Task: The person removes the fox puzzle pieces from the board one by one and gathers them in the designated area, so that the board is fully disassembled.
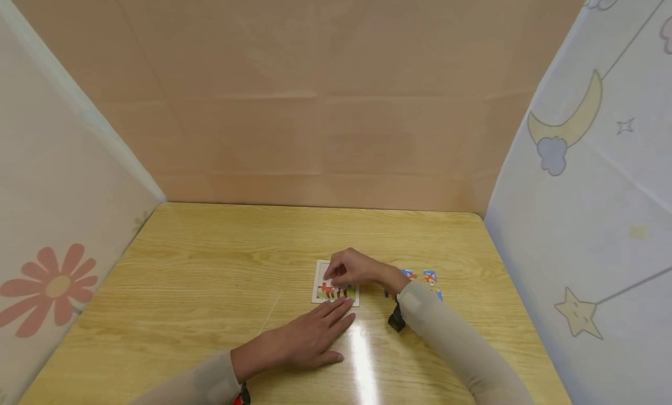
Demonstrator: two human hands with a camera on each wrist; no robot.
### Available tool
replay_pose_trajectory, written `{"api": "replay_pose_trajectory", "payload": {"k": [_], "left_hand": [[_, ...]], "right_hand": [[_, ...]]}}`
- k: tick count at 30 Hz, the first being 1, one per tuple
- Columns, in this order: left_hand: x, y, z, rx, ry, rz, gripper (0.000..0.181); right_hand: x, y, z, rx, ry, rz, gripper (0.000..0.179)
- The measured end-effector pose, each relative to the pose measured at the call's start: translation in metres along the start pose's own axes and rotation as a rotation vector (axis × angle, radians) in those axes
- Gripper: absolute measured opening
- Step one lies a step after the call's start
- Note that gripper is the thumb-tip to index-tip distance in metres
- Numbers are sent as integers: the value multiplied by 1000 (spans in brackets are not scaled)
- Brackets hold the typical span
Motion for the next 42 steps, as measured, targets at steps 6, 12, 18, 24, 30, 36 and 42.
{"api": "replay_pose_trajectory", "payload": {"k": [6,12,18,24,30,36,42], "left_hand": [[4,-1,2,8,-4,21,79],[3,0,2,25,-4,11,78],[2,1,2,33,12,13,78],[2,1,3,33,19,6,77],[2,2,3,34,14,9,77],[-2,2,3,36,1,2,76],[-4,2,2,44,-7,-10,76]], "right_hand": [[4,-2,0,7,-44,23,17],[6,-2,1,1,-36,37,17],[10,-4,0,34,-52,66,17],[11,-4,-1,85,-80,75,17],[11,-5,-2,109,-92,71,14],[11,-7,-1,104,-84,65,12],[11,-7,0,99,-78,62,11]]}}
Point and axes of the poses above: each hand's wrist, its own y-axis away from the middle knuckle, its own x-axis out of the palm, z = x × y, the point moved 8 cm from there along -y, towards the middle knuckle, and after that the axes turned 3 degrees about z, right-handed, at the moved point
